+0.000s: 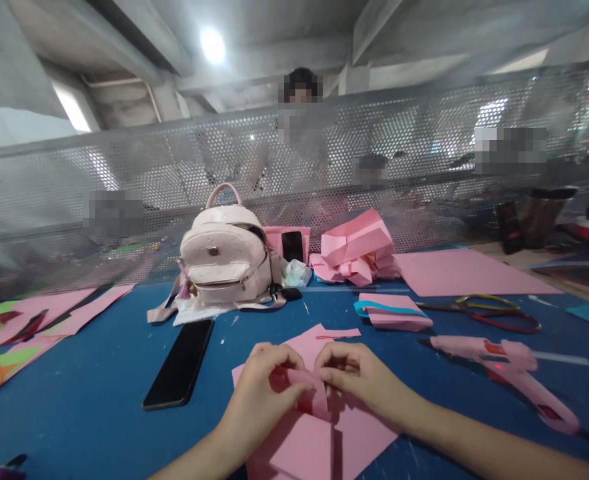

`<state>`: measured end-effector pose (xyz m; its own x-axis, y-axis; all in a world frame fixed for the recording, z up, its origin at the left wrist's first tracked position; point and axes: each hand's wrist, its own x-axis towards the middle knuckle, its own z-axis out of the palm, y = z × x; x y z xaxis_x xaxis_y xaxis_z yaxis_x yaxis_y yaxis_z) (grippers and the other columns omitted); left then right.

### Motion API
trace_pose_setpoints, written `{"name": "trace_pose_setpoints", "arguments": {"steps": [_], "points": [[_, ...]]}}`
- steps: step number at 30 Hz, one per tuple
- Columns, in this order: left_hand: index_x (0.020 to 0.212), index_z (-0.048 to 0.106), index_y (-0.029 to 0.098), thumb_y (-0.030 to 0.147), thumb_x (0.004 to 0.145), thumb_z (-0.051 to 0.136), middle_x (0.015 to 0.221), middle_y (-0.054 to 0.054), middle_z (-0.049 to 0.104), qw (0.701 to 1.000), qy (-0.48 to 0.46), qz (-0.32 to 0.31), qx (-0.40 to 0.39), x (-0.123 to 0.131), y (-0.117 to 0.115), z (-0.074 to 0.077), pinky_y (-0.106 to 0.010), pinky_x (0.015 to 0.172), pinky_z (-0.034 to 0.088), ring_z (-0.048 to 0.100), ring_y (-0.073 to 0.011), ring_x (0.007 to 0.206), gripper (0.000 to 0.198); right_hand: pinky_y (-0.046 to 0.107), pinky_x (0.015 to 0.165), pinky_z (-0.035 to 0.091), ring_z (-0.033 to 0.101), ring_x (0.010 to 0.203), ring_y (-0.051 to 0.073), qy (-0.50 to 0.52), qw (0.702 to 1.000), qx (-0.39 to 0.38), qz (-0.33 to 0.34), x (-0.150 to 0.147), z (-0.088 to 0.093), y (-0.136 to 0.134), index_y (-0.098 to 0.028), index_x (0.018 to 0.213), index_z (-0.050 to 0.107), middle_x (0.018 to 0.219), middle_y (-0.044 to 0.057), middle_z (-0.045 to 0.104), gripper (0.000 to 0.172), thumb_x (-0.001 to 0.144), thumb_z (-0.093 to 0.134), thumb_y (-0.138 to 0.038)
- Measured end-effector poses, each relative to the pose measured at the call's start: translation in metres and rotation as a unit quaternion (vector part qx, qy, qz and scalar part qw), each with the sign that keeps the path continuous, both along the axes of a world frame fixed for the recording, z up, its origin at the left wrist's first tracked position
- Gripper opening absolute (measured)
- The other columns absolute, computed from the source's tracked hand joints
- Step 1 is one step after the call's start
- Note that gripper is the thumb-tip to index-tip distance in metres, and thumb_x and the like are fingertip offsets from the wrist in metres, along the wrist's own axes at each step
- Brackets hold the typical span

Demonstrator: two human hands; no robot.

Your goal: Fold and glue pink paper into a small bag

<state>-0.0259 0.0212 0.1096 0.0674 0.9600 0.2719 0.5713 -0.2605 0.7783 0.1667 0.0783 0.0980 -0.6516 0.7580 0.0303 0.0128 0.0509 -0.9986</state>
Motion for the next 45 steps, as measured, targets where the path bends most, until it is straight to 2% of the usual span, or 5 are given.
{"name": "trace_pose_setpoints", "arguments": {"steps": [9,14,18,27,45], "points": [[0.068,0.076,0.025,0.009,0.071,0.070,0.071,-0.001,0.069,0.999,-0.027,-0.030,-0.036,0.002,0.000,0.007,-0.036,0.080,0.036,0.055,-0.0220,0.079,0.017,0.026,0.065,0.043,0.056,0.069,0.015,-0.004,0.992,0.123,0.002,0.003,-0.002,0.001,-0.018,0.080,0.065,0.076,0.001,0.061,0.031,0.086,0.069,-0.048],[0.069,0.076,0.024,0.011,0.074,0.069,0.072,-0.001,0.070,0.998,-0.028,-0.043,-0.035,0.002,0.000,0.004,-0.036,0.080,0.038,0.057,-0.0218,0.079,0.016,0.030,0.079,0.044,0.059,0.087,0.019,-0.057,0.919,0.389,-0.009,0.010,0.006,-0.005,-0.023,0.097,0.065,0.094,0.004,0.066,0.014,0.099,0.056,-0.034],[0.071,0.076,0.024,0.011,0.076,0.069,0.071,-0.001,0.069,0.999,-0.011,-0.042,-0.006,0.002,0.001,0.001,-0.035,0.078,0.038,0.057,-0.0213,0.077,0.015,0.033,0.084,0.044,0.059,0.089,0.020,-0.087,0.879,0.469,-0.016,0.012,0.009,-0.006,-0.025,0.098,0.065,0.093,0.005,0.066,0.013,0.100,0.055,-0.032],[0.078,0.060,0.022,0.005,0.078,0.065,0.081,0.001,0.067,0.997,0.005,-0.041,0.068,-0.004,0.001,-0.004,-0.030,0.077,0.042,0.056,-0.0204,0.086,0.018,0.031,0.075,0.044,0.060,0.083,0.020,-0.087,0.886,0.455,0.000,0.011,0.007,-0.005,-0.023,0.093,0.066,0.089,0.005,0.069,0.019,0.099,0.055,-0.037],[0.084,0.057,0.024,0.011,0.080,0.067,0.085,0.002,0.069,0.989,0.081,-0.063,0.105,-0.010,0.003,-0.007,-0.036,0.086,0.039,0.059,-0.0204,0.083,0.017,0.030,0.073,0.043,0.059,0.078,0.018,-0.064,0.935,0.349,-0.018,0.014,-0.001,0.003,-0.021,0.085,0.066,0.082,0.002,0.068,0.021,0.095,0.061,-0.039]]}}
